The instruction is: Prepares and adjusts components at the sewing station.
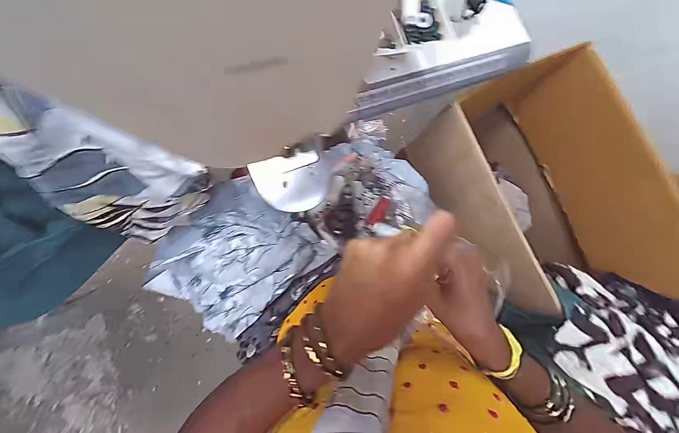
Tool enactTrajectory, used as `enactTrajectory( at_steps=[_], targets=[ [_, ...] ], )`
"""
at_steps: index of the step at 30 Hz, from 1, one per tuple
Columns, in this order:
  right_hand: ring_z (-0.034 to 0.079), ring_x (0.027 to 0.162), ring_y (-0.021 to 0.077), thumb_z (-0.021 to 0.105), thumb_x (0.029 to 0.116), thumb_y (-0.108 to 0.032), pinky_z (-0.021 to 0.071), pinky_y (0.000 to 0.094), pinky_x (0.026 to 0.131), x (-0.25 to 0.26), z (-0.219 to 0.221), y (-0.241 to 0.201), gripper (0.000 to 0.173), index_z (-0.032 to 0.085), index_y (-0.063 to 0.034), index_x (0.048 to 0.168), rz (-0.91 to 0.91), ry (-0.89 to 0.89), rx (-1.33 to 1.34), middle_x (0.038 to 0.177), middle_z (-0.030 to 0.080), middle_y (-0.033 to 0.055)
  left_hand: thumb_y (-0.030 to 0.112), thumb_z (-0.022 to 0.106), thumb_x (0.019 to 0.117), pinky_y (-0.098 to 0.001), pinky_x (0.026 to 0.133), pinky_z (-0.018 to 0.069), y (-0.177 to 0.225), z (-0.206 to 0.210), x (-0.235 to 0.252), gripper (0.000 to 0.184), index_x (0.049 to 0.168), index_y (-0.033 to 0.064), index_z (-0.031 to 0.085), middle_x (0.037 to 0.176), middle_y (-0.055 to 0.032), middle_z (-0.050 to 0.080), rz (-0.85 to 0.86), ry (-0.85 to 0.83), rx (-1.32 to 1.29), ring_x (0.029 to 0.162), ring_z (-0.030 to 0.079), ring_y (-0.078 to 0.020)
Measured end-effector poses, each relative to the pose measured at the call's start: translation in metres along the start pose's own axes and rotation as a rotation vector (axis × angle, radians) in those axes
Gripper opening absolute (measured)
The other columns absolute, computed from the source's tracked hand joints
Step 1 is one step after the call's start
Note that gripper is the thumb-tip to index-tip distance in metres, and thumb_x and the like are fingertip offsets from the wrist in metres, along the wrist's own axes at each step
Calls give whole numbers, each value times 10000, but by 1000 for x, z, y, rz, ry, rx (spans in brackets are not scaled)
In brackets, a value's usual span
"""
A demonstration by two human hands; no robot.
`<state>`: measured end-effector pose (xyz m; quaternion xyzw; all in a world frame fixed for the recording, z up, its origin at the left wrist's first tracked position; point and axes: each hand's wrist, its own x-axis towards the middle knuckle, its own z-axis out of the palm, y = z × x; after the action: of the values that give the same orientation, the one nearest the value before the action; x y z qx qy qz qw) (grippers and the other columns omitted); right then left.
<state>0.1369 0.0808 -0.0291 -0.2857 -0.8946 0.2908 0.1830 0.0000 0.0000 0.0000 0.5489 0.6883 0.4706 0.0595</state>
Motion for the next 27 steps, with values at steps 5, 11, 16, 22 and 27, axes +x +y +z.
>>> enactTrajectory(
  at_steps=[5, 11, 16, 22, 27],
  targets=[
    [744, 805, 71, 630, 1011, -106, 634, 219, 711, -3, -54, -10, 207, 540, -45, 1187, 292, -310, 693, 949, 748, -14, 173, 586, 1008, -238, 468, 402, -14, -10, 11, 100, 985, 87, 632, 656, 16, 569, -1, -3, 71, 519, 506, -71],
    [756, 848, 118, 568, 1030, -83, 645, 262, 768, 5, -104, -10, 245, 547, -56, 1272, 355, -414, 803, 1000, 759, 16, 193, 586, 1003, -245, 498, 404, -19, -7, 10, 143, 992, 64, 647, 659, -1, 573, -11, 25, 141, 530, 494, -78],
    [756, 826, 121, 523, 1039, -60, 641, 260, 775, 18, -115, -7, 248, 573, -41, 1281, 377, -401, 795, 972, 761, 36, 229, 576, 1021, -257, 545, 454, -24, -9, 2, 202, 1065, 76, 700, 689, -18, 625, -19, 17, 142, 553, 528, -95],
    [758, 807, 132, 449, 1062, -71, 642, 266, 755, 39, -103, -2, 261, 585, -17, 1278, 440, -489, 884, 969, 761, 44, 236, 568, 1031, -254, 625, 514, -30, -15, -16, 228, 1136, 134, 743, 850, -28, 741, 13, 8, 138, 635, 627, -106],
    [758, 782, 139, 413, 1068, -79, 645, 274, 743, 43, -98, -4, 283, 572, -30, 1297, 466, -477, 925, 950, 761, 47, 216, 566, 1029, -279, 652, 542, -30, -16, -21, 229, 1133, 147, 758, 939, -27, 768, 14, 28, 146, 707, 686, -132]
  ],
)
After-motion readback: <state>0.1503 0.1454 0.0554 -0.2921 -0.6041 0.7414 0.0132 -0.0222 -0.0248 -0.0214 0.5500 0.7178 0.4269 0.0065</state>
